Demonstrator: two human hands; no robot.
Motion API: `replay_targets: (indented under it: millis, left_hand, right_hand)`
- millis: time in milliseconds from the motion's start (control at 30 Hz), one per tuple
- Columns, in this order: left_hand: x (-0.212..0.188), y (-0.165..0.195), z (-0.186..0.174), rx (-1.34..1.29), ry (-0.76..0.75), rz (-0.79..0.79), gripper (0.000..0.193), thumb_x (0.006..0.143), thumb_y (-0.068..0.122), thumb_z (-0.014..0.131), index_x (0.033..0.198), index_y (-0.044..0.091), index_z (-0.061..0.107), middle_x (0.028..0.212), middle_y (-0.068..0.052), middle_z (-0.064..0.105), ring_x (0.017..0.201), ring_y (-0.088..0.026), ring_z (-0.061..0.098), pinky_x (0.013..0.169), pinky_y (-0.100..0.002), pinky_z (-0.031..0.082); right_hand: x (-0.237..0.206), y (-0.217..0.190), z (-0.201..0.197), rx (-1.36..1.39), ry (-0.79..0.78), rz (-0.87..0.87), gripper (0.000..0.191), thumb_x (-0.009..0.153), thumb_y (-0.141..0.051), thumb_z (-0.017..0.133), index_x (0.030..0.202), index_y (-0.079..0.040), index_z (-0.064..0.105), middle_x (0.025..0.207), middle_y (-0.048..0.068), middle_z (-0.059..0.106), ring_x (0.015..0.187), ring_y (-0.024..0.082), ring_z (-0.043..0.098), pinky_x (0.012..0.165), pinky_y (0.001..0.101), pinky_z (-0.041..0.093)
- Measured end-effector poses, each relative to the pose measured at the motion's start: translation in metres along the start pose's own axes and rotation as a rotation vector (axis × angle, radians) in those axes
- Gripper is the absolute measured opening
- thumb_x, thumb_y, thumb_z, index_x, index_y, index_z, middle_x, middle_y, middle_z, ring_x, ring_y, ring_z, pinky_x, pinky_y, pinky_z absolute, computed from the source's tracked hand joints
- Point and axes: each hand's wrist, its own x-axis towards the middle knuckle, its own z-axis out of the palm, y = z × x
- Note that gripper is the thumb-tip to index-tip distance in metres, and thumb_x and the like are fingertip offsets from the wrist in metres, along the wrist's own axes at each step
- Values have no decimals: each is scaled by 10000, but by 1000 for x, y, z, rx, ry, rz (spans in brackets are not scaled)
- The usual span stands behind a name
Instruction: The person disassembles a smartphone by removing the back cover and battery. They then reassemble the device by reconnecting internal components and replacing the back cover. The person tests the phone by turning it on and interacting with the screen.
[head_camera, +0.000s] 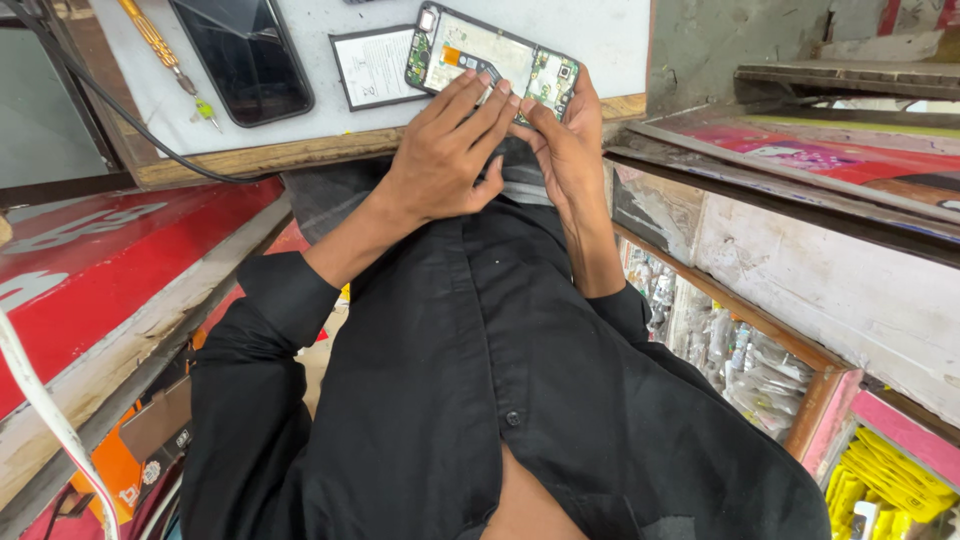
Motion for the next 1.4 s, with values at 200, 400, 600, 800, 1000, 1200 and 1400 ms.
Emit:
replay_targets:
  millis: [200,400,600,800,1000,1200,1400]
  left_hand:
    - [-4,-11,-1,2,-21,84,634,819,168,697,1394,-83,608,1439,-228,594,1361,-390,540,1230,-511,392]
    - [-8,-16,0,42,-27,146,681,729,165,692,1368,-51,604,1440,-209,599,1350,-398,553,1226,-517,395]
    - [-12,-18,4,19,-33,174,666,692,205,711,1292,-25,538,1474,-221,579,1359,-453,529,1229,-556,376]
    - [-12,-19,5,38,-76,202,662,688,222,709,1289,-15,563,1472,-176,599,1361,-424,532,1238,-563,332]
    - [-10,-16,4,-26,-73,145,700,700,198,704,1350,-5,546,1462,-166,605,1365,-399,533,1229,-570,338]
    - [-8,-13,2,-42,-72,145,745,714,199,701,1390,-45,506,1447,-205,591,1364,-398,528,1207,-601,330]
    - [-9,-10,4,-41,-62,119,729,711,161,684,1392,-30,511,1459,-185,598,1358,-376,537,1218,-591,333]
  right_hand:
    - [-1,-1,-1,-27,7,24,441,995,95,593,1396,8,429,1259,188,653,1120,245,720,931,383,660]
    - [-1,-2,0,-12,-1,23,436,983,104,589,1380,12,436,1271,177,651,1143,247,717,956,398,664]
    - [-2,-3,1,-12,6,36,446,991,113,598,1398,18,443,1280,188,650,1145,251,714,944,383,647]
    - [-2,-2,0,11,5,37,449,983,111,607,1386,6,439,1264,171,658,1129,240,718,921,371,663]
    - [-2,-1,-1,13,-6,23,434,999,117,608,1392,29,449,1257,190,661,1110,243,719,908,364,655]
    - [-2,-6,-1,3,-14,50,451,986,116,611,1392,21,439,1260,176,653,1107,228,718,908,356,656]
    - [-2,-7,1,-9,-6,47,466,949,141,546,1379,5,427,1264,164,650,1123,225,725,918,362,668]
